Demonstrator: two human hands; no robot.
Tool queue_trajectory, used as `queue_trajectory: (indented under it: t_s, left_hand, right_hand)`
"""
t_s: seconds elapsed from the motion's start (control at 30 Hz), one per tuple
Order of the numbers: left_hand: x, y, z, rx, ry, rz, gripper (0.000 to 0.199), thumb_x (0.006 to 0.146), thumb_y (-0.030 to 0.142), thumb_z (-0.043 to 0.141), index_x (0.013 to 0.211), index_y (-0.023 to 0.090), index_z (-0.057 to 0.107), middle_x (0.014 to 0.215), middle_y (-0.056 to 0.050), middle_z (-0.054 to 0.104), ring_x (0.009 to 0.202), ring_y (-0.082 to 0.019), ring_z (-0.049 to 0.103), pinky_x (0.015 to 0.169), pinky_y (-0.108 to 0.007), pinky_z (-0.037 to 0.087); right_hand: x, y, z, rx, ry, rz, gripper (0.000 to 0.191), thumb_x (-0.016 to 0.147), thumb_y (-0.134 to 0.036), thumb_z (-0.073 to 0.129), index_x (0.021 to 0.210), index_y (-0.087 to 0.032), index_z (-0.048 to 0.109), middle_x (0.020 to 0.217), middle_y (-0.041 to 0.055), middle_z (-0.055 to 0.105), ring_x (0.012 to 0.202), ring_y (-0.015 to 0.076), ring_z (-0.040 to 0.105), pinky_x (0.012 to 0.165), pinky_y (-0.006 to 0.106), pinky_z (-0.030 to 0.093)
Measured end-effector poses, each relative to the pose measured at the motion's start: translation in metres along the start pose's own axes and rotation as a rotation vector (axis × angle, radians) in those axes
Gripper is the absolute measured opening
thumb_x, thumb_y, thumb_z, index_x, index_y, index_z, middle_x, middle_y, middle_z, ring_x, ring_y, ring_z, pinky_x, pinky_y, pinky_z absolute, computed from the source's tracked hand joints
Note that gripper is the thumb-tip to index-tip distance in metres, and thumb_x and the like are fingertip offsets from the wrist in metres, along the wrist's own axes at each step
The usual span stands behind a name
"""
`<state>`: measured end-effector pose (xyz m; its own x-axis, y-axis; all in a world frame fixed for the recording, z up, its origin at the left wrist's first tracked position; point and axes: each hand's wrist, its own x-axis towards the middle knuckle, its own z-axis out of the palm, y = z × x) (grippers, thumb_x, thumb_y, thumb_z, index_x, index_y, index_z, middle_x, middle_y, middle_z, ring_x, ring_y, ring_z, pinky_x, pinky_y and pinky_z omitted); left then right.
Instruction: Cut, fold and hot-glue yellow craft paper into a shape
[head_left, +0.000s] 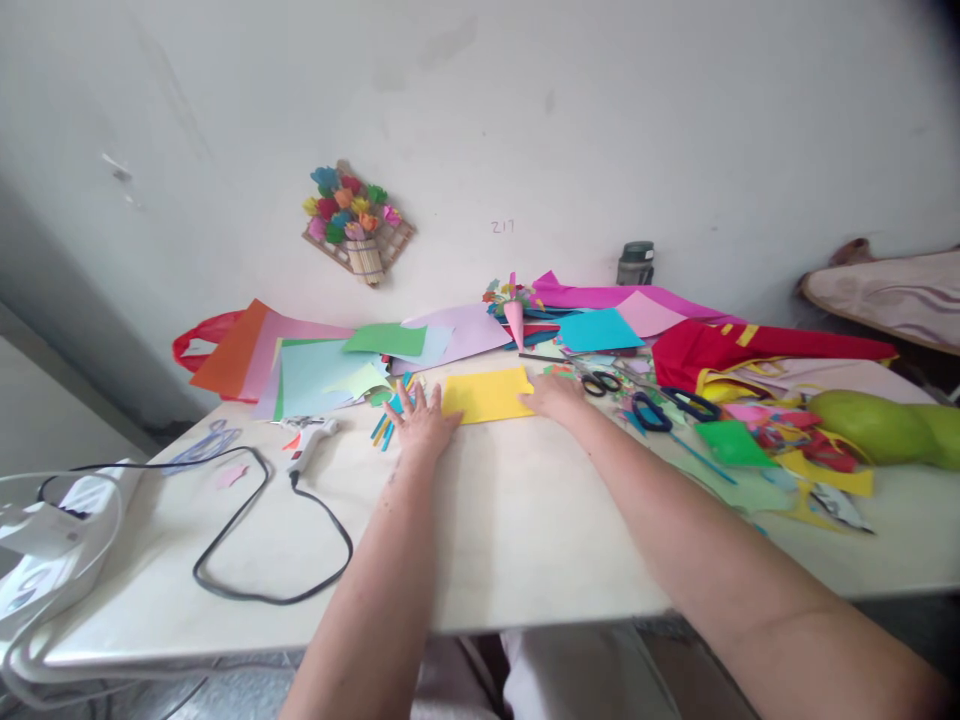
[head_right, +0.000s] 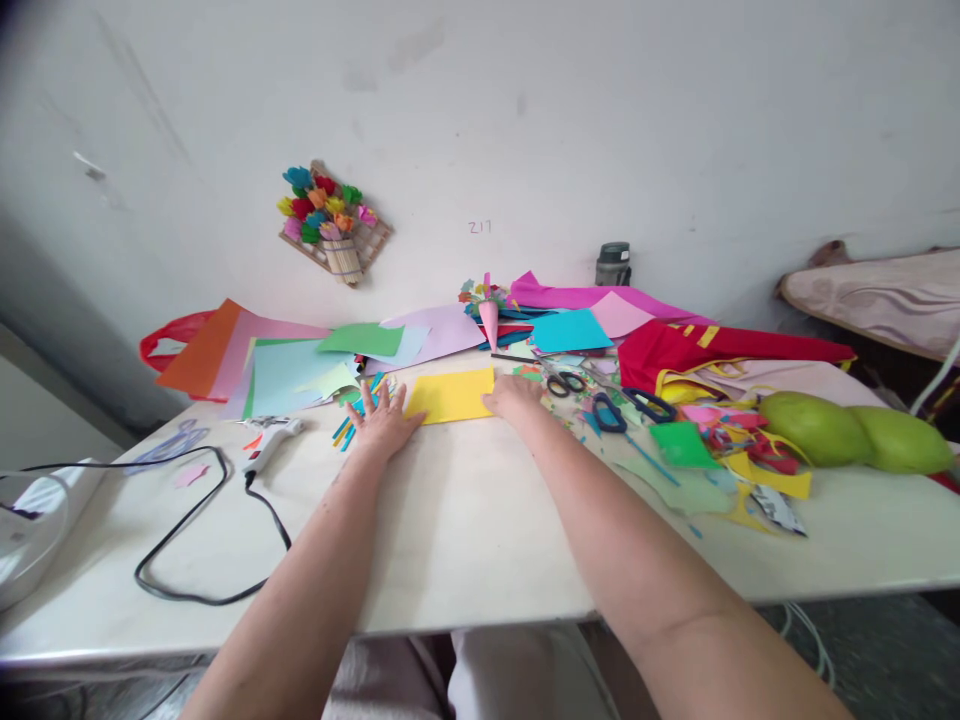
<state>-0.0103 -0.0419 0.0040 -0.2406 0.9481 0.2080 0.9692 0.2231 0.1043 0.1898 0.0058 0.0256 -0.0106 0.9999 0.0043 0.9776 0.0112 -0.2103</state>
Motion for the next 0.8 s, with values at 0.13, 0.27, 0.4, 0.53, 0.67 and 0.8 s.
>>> queue_trajectory:
  t_s: [0.13,0.27,0.4,0.53,0.67,0.8]
  left_hand:
    - [0.001,0.001,0.0,-0.006,0.032,-0.014,0.065,0.075,0.054,0.039,0.133,0.025,0.031,0.146,-0.004,0.012,0.131,-0.029,-0.012,0.101,-0.058,0.001]
    - [0.001,0.001,-0.008,-0.144,0.254,-0.059,0.053,0.078,0.047,0.041,0.125,0.022,0.044,0.14,-0.008,0.03,0.13,-0.029,0.015,0.101,-0.049,0.019]
    - [0.004,0.001,-0.014,-0.494,0.363,-0.184,0.039,0.08,0.044,0.038,0.089,0.016,0.064,0.094,-0.014,0.064,0.096,-0.027,0.056,0.082,-0.039,0.042]
    - [0.004,0.012,-0.009,-1.058,-0.008,-0.178,0.036,0.073,0.048,0.051,0.059,0.015,0.058,0.054,-0.009,0.062,0.05,-0.019,0.059,0.053,-0.029,0.046]
    - [-0.002,0.027,-0.004,-1.587,-0.264,-0.172,0.034,0.067,0.044,0.062,0.072,0.011,0.058,0.066,-0.012,0.066,0.051,-0.017,0.061,0.053,-0.027,0.048]
    - [-0.002,0.029,-0.003,-1.869,-0.279,-0.087,0.028,0.069,0.036,0.064,0.082,0.011,0.058,0.083,-0.011,0.067,0.072,-0.017,0.065,0.069,-0.029,0.05]
  right_hand:
    - [-0.001,-0.003,0.003,0.033,0.025,-0.024,0.043,0.072,-0.041,0.055,0.108,-0.02,0.059,0.106,0.013,0.06,0.098,0.0273,0.055,0.076,0.036,0.041]
    - [0.004,-0.002,0.005,0.216,0.177,-0.038,0.037,0.078,-0.04,0.047,0.108,-0.02,0.057,0.102,0.0109,0.062,0.096,0.0253,0.056,0.074,0.033,0.042]
    - [0.013,0.002,0.01,0.524,0.291,-0.055,0.034,0.08,-0.04,0.044,0.096,-0.014,0.059,0.089,0.0104,0.064,0.083,0.0213,0.06,0.066,0.027,0.044]
    - [0.017,0.003,0.012,0.823,0.351,-0.002,0.03,0.078,-0.04,0.047,0.088,-0.014,0.057,0.072,0.0067,0.063,0.06,0.0156,0.057,0.05,0.022,0.043]
    - [0.01,-0.002,0.008,1.057,0.352,0.019,0.024,0.076,-0.038,0.051,0.083,-0.016,0.055,0.059,0.0012,0.056,0.044,0.0107,0.049,0.037,0.02,0.037]
    - [-0.001,-0.014,0.008,1.126,0.258,-0.066,0.023,0.074,-0.037,0.055,0.083,-0.016,0.054,0.056,-0.0011,0.054,0.042,0.0091,0.047,0.035,0.018,0.034]
